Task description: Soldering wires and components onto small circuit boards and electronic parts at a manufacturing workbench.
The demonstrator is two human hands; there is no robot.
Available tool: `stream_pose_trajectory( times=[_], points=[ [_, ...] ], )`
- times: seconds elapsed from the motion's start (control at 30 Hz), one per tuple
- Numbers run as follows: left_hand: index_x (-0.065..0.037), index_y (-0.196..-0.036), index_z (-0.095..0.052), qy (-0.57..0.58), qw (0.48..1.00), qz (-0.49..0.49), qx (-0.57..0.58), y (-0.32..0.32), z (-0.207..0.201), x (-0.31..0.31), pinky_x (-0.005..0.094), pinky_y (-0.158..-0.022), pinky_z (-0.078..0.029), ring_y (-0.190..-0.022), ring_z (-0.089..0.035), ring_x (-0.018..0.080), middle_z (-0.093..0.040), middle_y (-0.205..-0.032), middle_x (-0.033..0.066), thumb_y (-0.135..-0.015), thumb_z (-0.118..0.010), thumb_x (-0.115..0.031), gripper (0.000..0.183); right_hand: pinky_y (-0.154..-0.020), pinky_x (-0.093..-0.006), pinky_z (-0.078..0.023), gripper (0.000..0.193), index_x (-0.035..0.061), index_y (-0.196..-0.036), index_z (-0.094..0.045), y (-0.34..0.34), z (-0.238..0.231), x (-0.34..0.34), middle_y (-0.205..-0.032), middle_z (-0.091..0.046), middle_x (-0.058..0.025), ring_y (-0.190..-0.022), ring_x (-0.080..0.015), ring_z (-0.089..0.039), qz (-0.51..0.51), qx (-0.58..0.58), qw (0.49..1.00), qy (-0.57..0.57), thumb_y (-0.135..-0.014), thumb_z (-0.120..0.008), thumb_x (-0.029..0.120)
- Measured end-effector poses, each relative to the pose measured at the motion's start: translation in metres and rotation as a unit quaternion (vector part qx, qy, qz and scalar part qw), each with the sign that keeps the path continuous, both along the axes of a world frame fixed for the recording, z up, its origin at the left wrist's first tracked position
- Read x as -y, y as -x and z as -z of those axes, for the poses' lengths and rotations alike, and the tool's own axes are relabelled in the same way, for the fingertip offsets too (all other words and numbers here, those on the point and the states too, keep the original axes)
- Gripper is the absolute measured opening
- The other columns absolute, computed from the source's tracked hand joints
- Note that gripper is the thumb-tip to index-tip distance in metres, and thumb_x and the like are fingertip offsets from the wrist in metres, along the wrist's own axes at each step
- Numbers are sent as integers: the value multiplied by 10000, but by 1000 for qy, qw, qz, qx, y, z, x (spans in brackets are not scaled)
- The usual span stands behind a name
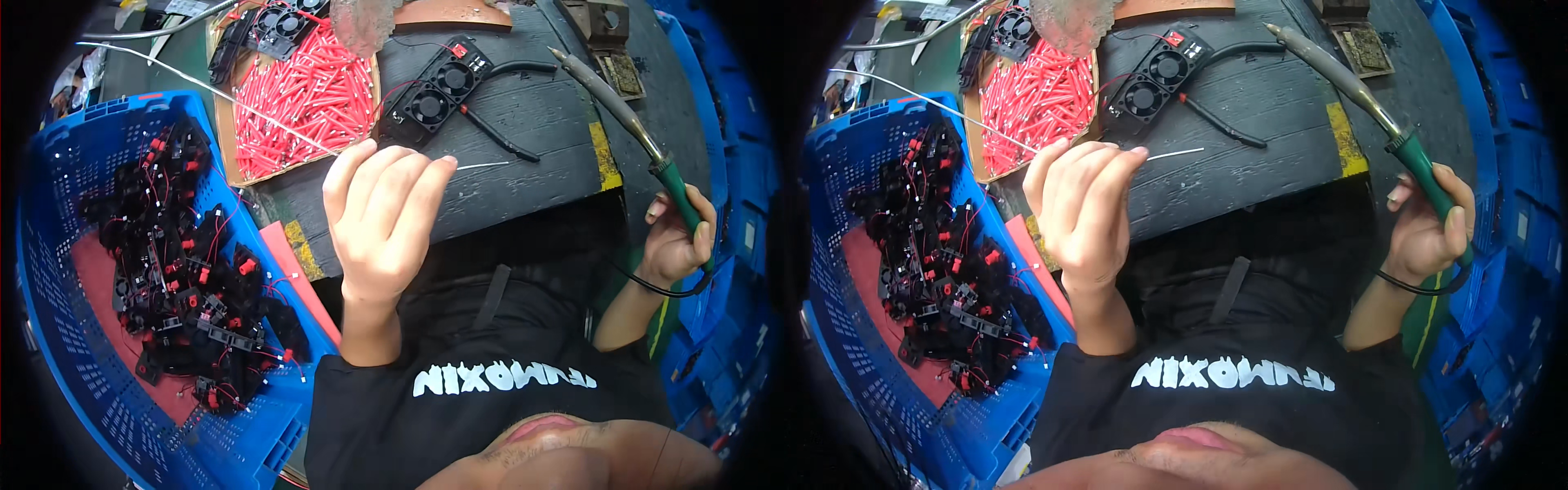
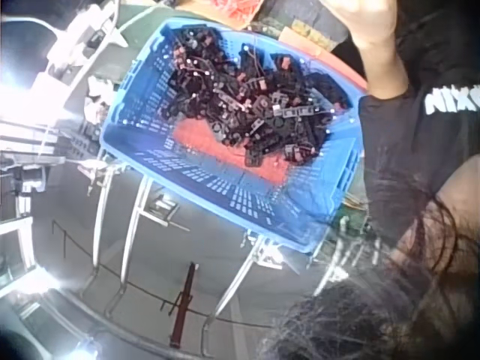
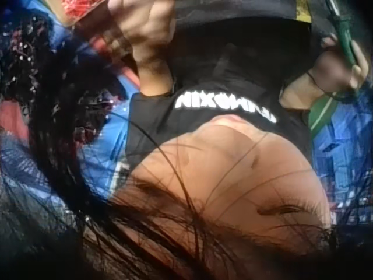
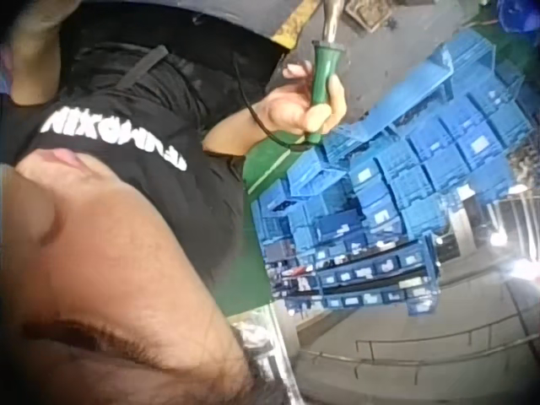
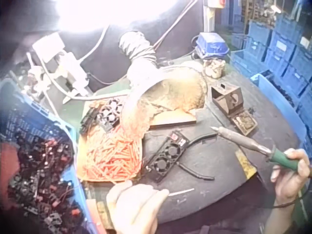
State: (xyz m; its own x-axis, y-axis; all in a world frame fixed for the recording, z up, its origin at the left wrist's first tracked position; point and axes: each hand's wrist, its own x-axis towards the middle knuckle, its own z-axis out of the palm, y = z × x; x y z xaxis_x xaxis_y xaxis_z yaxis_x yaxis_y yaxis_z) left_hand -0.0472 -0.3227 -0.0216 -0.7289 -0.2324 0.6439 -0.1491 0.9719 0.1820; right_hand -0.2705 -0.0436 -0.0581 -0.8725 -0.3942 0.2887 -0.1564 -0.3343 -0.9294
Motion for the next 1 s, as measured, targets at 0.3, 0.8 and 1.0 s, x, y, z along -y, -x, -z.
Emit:
stream_pose_trajectory(
  times=[0.3, 0.8, 1.0],
  points=[
    [-52, -909, -696, -26, 994, -108, 20, -59, -10, 11, 477, -991, -457, -854, -678, 247, -667, -826, 63, -750, -756, -34, 171, -579, -316, -503, 501, -38, -1185, -631, 0, 0, -9, -1040, -663, -219, -732, -261, -649, -14, -6, 1000, 15, -948, -459, 368],
    [-34, -1137, -635, -120, 967, -188, 126, 1, 9, -12, 444, -908, -428, -1038, -555, 338, -598, -1097, 134, -696, -863, -271, 550, -570, -311, -531, 486, -42, -1137, -644, -13, 3, -15, -1013, -648, -250, -702, -261, -655, 34, 4, 999, 7, -935, -463, 361],
    [-29, -1156, -614, -70, 953, -269, 120, 8, 32, -12, 433, -882, -406, -1046, -538, 325, -570, -1105, 141, -669, -870, -259, 596, -567, -305, -523, 484, -49, -1137, -639, -15, 3, -17, -998, -643, -249, -686, -258, -643, 25, 11, 1000, 13, -941, -468, 358]
  ],
)
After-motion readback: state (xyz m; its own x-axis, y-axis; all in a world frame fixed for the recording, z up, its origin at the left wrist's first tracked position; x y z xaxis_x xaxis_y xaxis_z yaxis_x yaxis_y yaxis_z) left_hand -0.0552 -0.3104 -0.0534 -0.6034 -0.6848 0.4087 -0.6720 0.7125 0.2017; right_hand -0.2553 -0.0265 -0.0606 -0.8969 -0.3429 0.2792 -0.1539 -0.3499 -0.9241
